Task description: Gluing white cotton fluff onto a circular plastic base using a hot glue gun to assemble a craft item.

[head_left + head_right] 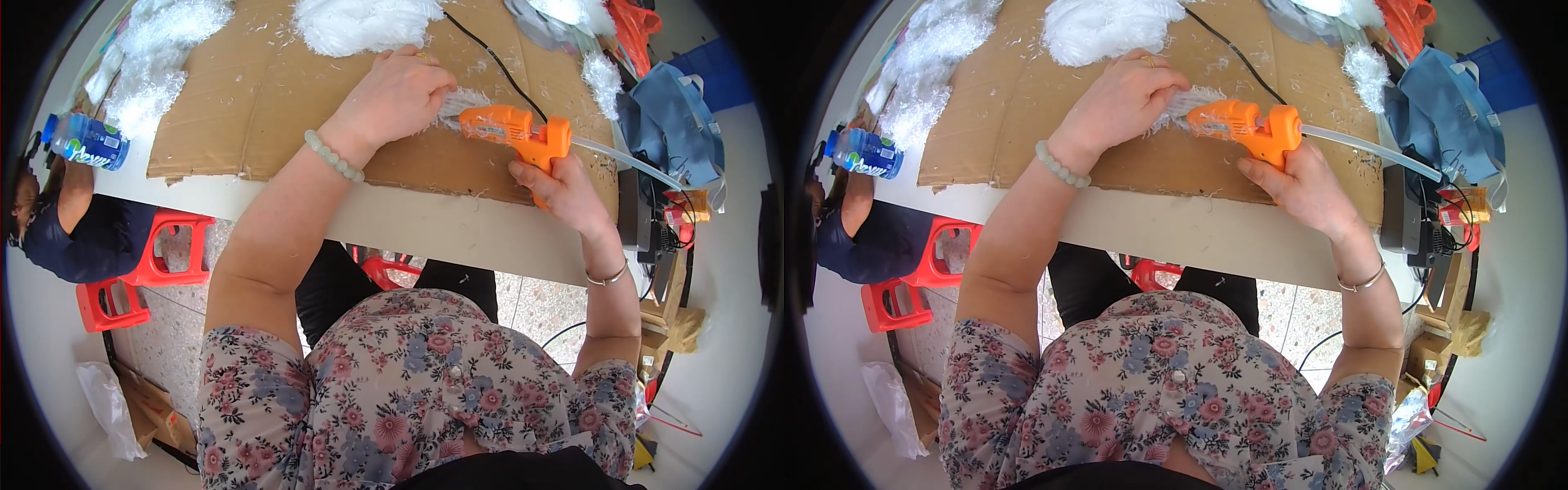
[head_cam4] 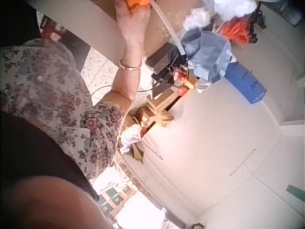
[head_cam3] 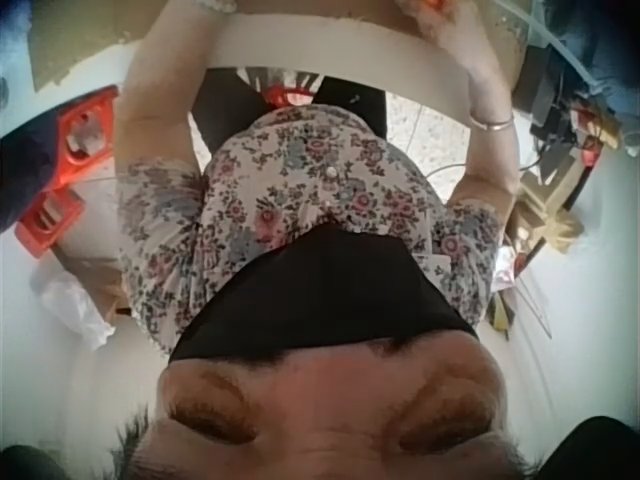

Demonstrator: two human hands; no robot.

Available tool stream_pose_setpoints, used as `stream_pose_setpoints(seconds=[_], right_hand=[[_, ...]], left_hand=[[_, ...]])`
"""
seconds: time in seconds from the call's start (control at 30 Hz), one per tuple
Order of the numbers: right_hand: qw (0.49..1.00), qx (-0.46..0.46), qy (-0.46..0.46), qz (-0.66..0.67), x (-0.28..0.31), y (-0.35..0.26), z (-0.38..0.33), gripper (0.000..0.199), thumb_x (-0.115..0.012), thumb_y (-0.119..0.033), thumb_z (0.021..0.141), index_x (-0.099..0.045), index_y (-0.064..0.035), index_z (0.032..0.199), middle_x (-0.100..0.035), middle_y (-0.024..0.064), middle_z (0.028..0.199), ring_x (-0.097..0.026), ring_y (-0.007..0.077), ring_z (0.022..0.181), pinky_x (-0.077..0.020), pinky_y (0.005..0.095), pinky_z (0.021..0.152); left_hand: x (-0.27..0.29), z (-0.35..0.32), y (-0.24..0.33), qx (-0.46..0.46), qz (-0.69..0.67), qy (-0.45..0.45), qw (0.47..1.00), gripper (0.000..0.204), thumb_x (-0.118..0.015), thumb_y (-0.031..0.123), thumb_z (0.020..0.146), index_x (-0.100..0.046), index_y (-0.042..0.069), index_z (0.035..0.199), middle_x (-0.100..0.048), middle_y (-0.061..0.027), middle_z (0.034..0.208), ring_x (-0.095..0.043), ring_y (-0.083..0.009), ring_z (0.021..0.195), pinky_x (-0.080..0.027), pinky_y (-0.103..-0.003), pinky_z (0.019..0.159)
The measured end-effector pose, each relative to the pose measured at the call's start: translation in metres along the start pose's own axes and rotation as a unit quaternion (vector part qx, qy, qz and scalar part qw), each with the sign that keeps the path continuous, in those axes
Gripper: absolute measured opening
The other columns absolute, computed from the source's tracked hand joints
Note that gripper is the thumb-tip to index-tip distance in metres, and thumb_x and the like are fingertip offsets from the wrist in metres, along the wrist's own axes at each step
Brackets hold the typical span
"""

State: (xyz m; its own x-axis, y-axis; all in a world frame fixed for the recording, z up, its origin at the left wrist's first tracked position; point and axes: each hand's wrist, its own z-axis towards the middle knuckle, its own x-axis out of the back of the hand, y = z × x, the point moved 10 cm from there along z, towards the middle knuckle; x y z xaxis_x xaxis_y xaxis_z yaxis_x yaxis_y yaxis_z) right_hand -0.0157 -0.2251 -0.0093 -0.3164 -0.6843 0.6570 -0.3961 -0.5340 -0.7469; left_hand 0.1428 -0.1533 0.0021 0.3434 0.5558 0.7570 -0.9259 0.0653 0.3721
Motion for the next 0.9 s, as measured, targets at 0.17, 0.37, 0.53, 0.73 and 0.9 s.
stream_pose_setpoints(seconds=[0.17, 0.37, 0.53, 0.73, 0.9], right_hand=[[0.999, 0.032, 0.015, 0.002, 0.0, -0.001, 0.004, 0.019, -0.066, -0.017, 0.084, -0.057, -0.003, 0.094, -0.053, -0.0025, 0.074, -0.045, 0.0054, 0.066, -0.0387, 0.0218, 0.058], [1.0, 0.017, 0.003, -0.001, 0.003, 0.002, 0.003, 0.018, -0.065, -0.016, 0.085, -0.057, -0.0031, 0.094, -0.054, -0.0017, 0.076, -0.046, 0.0057, 0.067, -0.0392, 0.0218, 0.059], [0.988, 0.017, 0.029, 0.151, 0.029, 0.02, -0.009, 0.018, -0.062, -0.017, 0.085, -0.057, -0.0031, 0.095, -0.058, 0.0012, 0.075, -0.053, 0.0083, 0.068, -0.0426, 0.0232, 0.059], [0.952, -0.01, 0.065, 0.297, 0.039, 0.027, -0.009, 0.023, -0.058, -0.024, 0.087, -0.056, -0.0036, 0.097, -0.06, 0.0065, 0.078, -0.057, 0.0127, 0.066, -0.0471, 0.0251, 0.058], [0.881, 0.022, 0.079, 0.465, 0.03, 0.024, 0.01, 0.022, -0.055, -0.022, 0.089, -0.054, -0.0024, 0.098, -0.061, 0.0098, 0.087, -0.06, 0.0156, 0.074, -0.0545, 0.0345, 0.076]], left_hand=[[0.004, 0.002, -0.003, 0.011, -0.031, 0.024, 0.999, 0.018, -0.049, 0.009, 0.083, -0.065, 0.011, 0.092, -0.066, -0.0059, 0.081, -0.057, -0.0283, 0.092, -0.041, -0.044, 0.084], [0.009, -0.001, -0.005, 0.007, -0.035, 0.049, 0.998, 0.017, -0.048, 0.009, 0.085, -0.062, 0.011, 0.094, -0.066, -0.0065, 0.078, -0.057, -0.0295, 0.09, -0.041, -0.043, 0.082], [0.008, 0.003, -0.003, 0.006, -0.04, 0.033, 0.999, 0.016, -0.048, 0.009, 0.086, -0.062, 0.01, 0.094, -0.065, -0.006, 0.076, -0.057, -0.0302, 0.089, -0.041, -0.042, 0.081], [0.012, 0.003, 0.001, 0.006, -0.055, 0.04, 0.998, 0.014, -0.05, 0.008, 0.084, -0.063, 0.01, 0.089, -0.064, -0.0062, 0.075, -0.057, -0.0303, 0.087, -0.042, -0.043, 0.081], [0.02, 0.003, 0.008, -0.01, -0.039, 0.07, 0.997, 0.012, -0.054, 0.007, 0.08, -0.065, 0.01, 0.086, -0.065, -0.0063, 0.087, -0.056, -0.0301, 0.091, -0.043, -0.042, 0.081]])
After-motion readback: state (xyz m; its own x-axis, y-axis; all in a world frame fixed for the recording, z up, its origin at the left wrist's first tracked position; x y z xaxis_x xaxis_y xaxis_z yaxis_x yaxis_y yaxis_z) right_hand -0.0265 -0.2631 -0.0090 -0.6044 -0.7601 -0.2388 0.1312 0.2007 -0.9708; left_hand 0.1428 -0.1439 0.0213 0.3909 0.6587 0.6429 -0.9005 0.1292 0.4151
